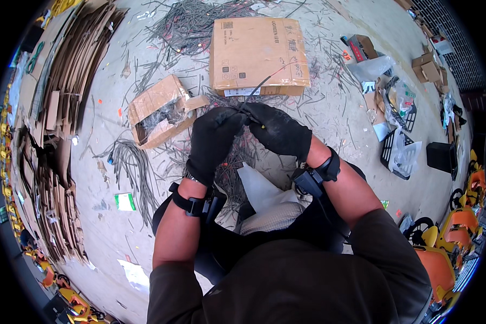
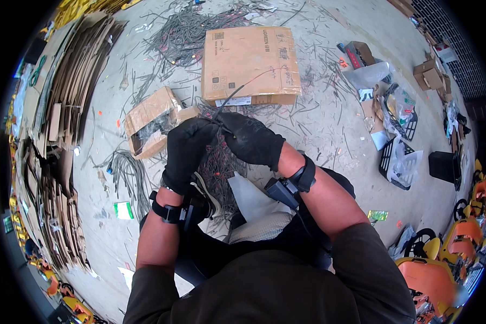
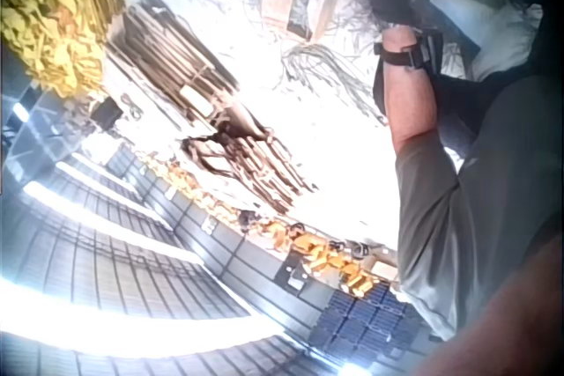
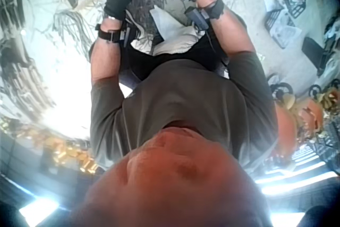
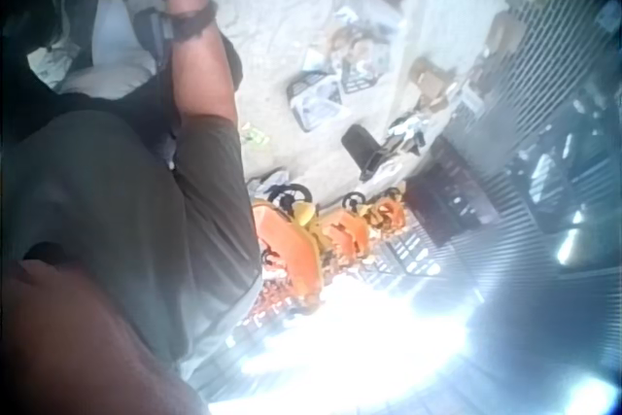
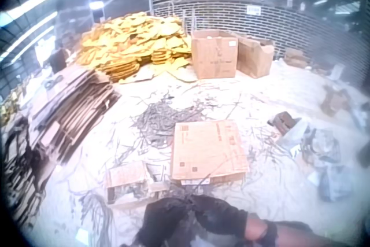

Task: The person sits on the floor and uses yellow-handled wire strippers to strip the insulation from black wires. They repeatedly pick up wires, strip them, and drop the pieces onto a pile on the floor.

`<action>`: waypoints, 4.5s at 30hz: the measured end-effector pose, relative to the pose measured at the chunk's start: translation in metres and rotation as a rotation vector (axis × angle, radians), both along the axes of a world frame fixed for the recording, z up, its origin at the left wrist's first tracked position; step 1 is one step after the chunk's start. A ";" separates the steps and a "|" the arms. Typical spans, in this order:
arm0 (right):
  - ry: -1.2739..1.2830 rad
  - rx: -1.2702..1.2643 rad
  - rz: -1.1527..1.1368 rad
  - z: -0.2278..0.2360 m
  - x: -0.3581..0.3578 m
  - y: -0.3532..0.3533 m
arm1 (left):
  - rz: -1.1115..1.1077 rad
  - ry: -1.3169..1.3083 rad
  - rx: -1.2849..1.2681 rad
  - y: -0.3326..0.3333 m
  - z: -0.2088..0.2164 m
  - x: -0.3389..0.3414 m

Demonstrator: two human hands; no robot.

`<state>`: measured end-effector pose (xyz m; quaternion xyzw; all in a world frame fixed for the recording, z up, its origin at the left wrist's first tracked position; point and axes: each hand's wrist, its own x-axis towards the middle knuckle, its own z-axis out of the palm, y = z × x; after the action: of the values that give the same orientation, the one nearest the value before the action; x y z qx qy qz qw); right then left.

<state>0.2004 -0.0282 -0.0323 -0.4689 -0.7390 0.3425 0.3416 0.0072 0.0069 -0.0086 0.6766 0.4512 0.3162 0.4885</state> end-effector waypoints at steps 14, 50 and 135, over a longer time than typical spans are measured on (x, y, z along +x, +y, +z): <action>0.029 -0.035 -0.001 0.002 -0.001 0.007 | -0.001 -0.035 -0.013 -0.002 0.000 0.001; 1.354 -0.232 -0.324 0.023 0.141 0.025 | -0.023 0.374 0.173 0.041 -0.027 -0.058; 0.061 -0.529 0.118 0.104 0.017 -0.151 | 0.163 0.683 -0.198 -0.213 -0.426 -0.278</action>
<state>0.2177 -0.1794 0.0713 -0.4874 -0.6392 0.5570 0.2089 -0.2703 -0.2059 -0.4342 0.6547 0.6690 0.0647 0.3459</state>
